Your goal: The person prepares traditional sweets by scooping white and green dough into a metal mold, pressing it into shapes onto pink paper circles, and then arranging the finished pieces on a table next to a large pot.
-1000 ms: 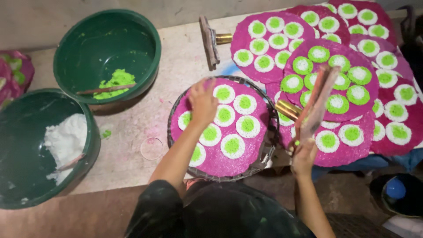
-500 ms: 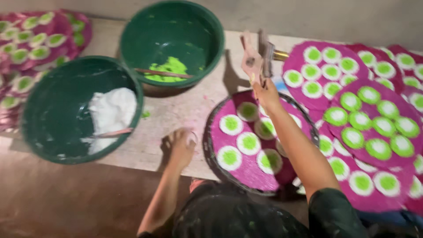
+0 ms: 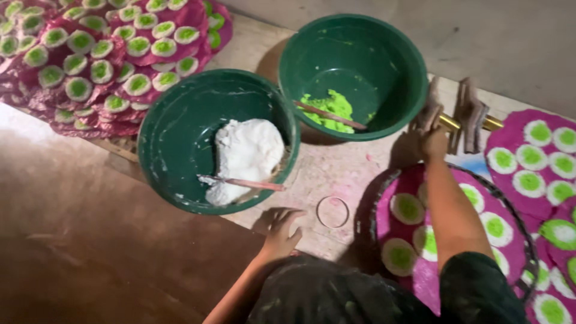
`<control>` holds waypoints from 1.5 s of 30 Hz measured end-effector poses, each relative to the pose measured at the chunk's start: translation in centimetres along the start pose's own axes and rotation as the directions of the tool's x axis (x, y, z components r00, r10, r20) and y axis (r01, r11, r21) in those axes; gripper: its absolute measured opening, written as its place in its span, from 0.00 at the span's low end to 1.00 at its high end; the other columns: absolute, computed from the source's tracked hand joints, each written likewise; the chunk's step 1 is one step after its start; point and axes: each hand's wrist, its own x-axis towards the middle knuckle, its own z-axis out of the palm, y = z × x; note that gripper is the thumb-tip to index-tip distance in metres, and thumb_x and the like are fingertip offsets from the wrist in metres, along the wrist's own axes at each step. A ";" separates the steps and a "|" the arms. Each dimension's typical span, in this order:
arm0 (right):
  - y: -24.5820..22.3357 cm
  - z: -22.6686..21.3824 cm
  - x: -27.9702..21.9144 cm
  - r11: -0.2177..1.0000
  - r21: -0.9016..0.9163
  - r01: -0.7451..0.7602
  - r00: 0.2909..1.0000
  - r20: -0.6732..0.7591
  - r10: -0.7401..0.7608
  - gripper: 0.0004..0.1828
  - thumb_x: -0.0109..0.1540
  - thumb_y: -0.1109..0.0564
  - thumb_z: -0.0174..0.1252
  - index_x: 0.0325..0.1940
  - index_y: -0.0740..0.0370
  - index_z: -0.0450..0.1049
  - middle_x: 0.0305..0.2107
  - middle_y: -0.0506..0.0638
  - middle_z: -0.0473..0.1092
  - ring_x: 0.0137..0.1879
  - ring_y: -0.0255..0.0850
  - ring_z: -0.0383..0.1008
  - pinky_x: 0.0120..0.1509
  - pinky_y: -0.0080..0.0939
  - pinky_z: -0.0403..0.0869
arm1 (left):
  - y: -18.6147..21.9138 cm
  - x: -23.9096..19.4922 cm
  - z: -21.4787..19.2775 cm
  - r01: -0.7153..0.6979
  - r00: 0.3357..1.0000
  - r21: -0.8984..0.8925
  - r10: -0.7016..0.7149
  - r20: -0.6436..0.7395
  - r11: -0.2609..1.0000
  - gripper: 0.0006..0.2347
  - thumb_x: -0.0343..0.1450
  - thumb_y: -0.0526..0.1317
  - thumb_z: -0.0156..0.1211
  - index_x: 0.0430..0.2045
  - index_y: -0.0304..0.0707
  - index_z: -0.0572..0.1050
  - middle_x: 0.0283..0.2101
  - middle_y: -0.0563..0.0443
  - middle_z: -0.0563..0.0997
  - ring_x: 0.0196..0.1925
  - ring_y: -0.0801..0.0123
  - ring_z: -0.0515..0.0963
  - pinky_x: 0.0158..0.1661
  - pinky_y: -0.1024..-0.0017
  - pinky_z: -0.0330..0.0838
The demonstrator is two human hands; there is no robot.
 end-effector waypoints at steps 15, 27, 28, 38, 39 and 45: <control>-10.1 0.5 -21.7 0.872 0.153 0.465 0.764 0.429 -0.483 0.24 0.57 0.64 0.57 0.58 0.60 0.72 0.48 0.59 0.75 0.51 0.54 0.79 0.53 0.49 0.77 | -8.0 -3.7 -2.3 0.536 0.788 -0.800 -0.500 0.359 0.271 0.23 0.68 0.40 0.66 0.57 0.35 0.69 0.54 0.39 0.79 0.54 0.56 0.80 0.51 0.61 0.77; -11.8 -1.4 -26.4 0.944 0.062 0.323 0.814 0.491 -0.311 0.16 0.58 0.63 0.55 0.51 0.58 0.74 0.43 0.58 0.74 0.45 0.56 0.77 0.46 0.54 0.75 | -4.5 10.8 5.5 0.185 0.980 0.054 -0.188 0.059 0.981 0.32 0.73 0.38 0.56 0.73 0.30 0.50 0.63 0.18 0.65 0.62 0.28 0.66 0.64 0.44 0.56; -11.5 -2.8 -26.6 0.959 0.100 0.263 0.818 0.503 -0.277 0.17 0.56 0.64 0.56 0.49 0.59 0.75 0.41 0.57 0.74 0.45 0.57 0.77 0.46 0.54 0.74 | -4.3 11.1 5.3 0.126 0.992 0.121 -0.122 -0.046 0.985 0.33 0.72 0.38 0.59 0.71 0.27 0.51 0.65 0.15 0.62 0.65 0.25 0.63 0.63 0.42 0.53; -7.7 -16.0 -26.6 0.911 0.411 0.022 0.963 0.236 -0.130 0.15 0.58 0.65 0.60 0.50 0.63 0.74 0.35 0.55 0.74 0.38 0.44 0.78 0.41 0.41 0.76 | -1.0 10.8 3.2 -0.019 0.994 0.396 0.061 -0.095 0.918 0.22 0.68 0.35 0.58 0.59 0.32 0.70 0.67 0.25 0.64 0.68 0.33 0.62 0.66 0.46 0.55; -6.9 -16.6 -27.0 0.913 0.406 0.026 0.965 0.228 -0.129 0.15 0.59 0.65 0.60 0.50 0.64 0.74 0.35 0.55 0.74 0.38 0.43 0.78 0.41 0.41 0.76 | -0.9 11.2 3.4 -0.001 0.991 0.424 0.058 -0.122 0.906 0.21 0.69 0.35 0.58 0.59 0.31 0.70 0.67 0.26 0.64 0.68 0.34 0.62 0.67 0.46 0.55; -0.5 -20.2 -29.1 0.893 0.450 -0.005 0.991 0.120 -0.055 0.14 0.61 0.66 0.59 0.51 0.64 0.74 0.36 0.52 0.75 0.40 0.37 0.76 0.42 0.37 0.75 | 1.2 10.7 3.5 0.026 0.998 0.429 0.003 -0.067 0.903 0.18 0.70 0.33 0.54 0.56 0.37 0.72 0.69 0.38 0.67 0.71 0.43 0.62 0.66 0.44 0.53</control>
